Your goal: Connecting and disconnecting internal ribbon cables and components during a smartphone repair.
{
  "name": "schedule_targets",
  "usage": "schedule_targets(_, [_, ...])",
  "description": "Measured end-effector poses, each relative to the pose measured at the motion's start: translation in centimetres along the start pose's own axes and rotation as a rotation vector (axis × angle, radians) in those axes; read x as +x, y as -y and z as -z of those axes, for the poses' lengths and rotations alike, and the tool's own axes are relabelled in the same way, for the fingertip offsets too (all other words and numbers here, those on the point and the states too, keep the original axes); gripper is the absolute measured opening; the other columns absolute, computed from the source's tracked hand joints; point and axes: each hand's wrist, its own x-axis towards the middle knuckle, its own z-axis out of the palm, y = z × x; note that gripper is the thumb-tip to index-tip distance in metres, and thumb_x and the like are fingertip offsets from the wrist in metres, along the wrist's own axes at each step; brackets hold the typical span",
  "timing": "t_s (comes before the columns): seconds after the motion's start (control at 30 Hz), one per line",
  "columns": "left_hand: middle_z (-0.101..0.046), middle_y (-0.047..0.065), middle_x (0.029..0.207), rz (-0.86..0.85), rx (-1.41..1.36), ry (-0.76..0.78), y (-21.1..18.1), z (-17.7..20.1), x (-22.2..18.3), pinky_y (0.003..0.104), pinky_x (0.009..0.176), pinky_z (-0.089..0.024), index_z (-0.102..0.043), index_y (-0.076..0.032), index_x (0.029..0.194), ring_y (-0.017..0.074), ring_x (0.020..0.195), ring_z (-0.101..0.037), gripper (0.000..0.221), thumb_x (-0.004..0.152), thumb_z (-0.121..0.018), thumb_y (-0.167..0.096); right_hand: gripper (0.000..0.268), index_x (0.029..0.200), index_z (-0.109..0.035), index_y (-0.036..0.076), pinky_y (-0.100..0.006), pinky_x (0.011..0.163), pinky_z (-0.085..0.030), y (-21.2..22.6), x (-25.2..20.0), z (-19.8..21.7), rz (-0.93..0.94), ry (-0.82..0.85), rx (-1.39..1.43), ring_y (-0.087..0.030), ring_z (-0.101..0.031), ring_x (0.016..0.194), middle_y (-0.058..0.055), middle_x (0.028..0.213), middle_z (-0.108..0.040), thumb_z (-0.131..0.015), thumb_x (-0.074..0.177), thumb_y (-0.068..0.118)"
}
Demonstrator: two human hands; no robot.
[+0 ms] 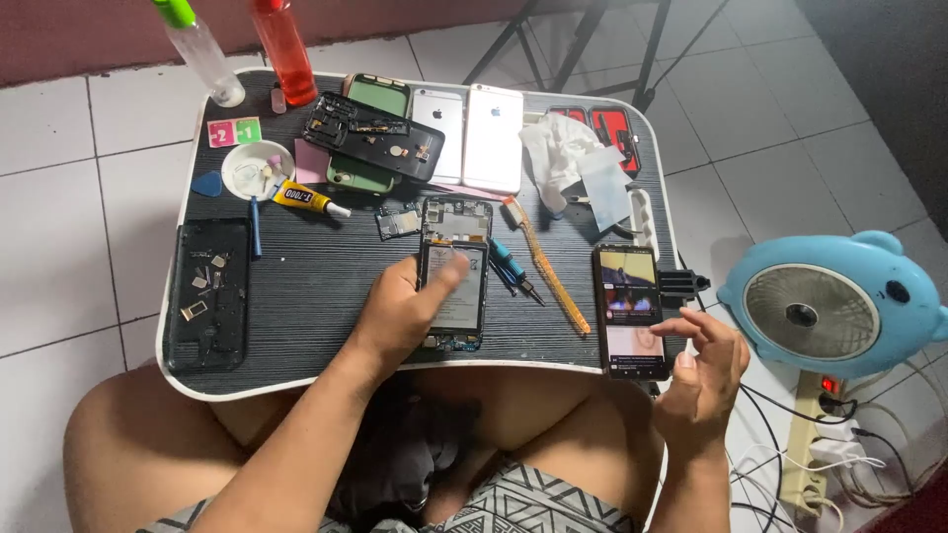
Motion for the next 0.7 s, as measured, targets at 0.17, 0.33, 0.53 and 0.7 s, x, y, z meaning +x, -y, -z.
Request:
schedule_targets(0.17, [-0.077,0.006,0.082,0.025,0.014,-0.008,-0.5,-0.1,-0.2,0.026,0.064,-0.054,-0.077,-0.001,0.100,0.0135,0.068,-0.067,0.026,0.088,-0.071,-0.023,0.051,0.134,-0.048,0.001,-0.044,0.112,-0.028,-0.3,0.4,-0.4,0.005,0.032,0.009,-0.027,-0.046,0.110,-0.013,0.105,-0.068,-0.032,0.088,0.018])
schedule_targets(0.33, [-0.079,0.016,0.086,0.041,0.029,-0.030,0.7,0.0,0.1,0.046,0.085,-0.057,-0.078,-0.005,0.094,0.0288,0.082,-0.076,0.042,0.095,-0.067,-0.046,0.048,0.134,-0.053,0.012,-0.049,0.117,-0.025,-2.3,0.8,-1.3,0.056,-0.023,-0.069,-0.030,-0.055,0.115,-0.002,0.111,-0.072,-0.032,0.093,0.025])
schedule_targets(0.53, [-0.079,0.016,0.088,0.045,-0.107,-0.041,2.8,0.0,1.1,0.044,0.088,-0.057,-0.077,-0.005,0.095,0.0251,0.081,-0.074,0.044,0.101,-0.059,-0.044,0.045,0.133,-0.054,0.012,-0.048,0.118,-0.022,-3.8,0.2,-1.4,0.070,-0.058,-0.101,-0.030,-0.053,0.120,-0.002,0.115,-0.071,-0.033,0.096,0.027])
schedule_targets(0.7, [-0.054,-0.002,0.068,0.011,-0.199,0.004,1.1,0.1,0.3,0.024,0.059,-0.034,-0.068,-0.007,0.087,0.0078,0.062,-0.045,0.038,0.105,-0.053,-0.036,0.047,0.131,-0.052,0.001,-0.043,0.115,-0.025,0.6,0.3,0.1,0.071,-0.018,-0.112,-0.026,-0.049,0.109,-0.007,0.110,-0.074,-0.033,0.092,0.019])
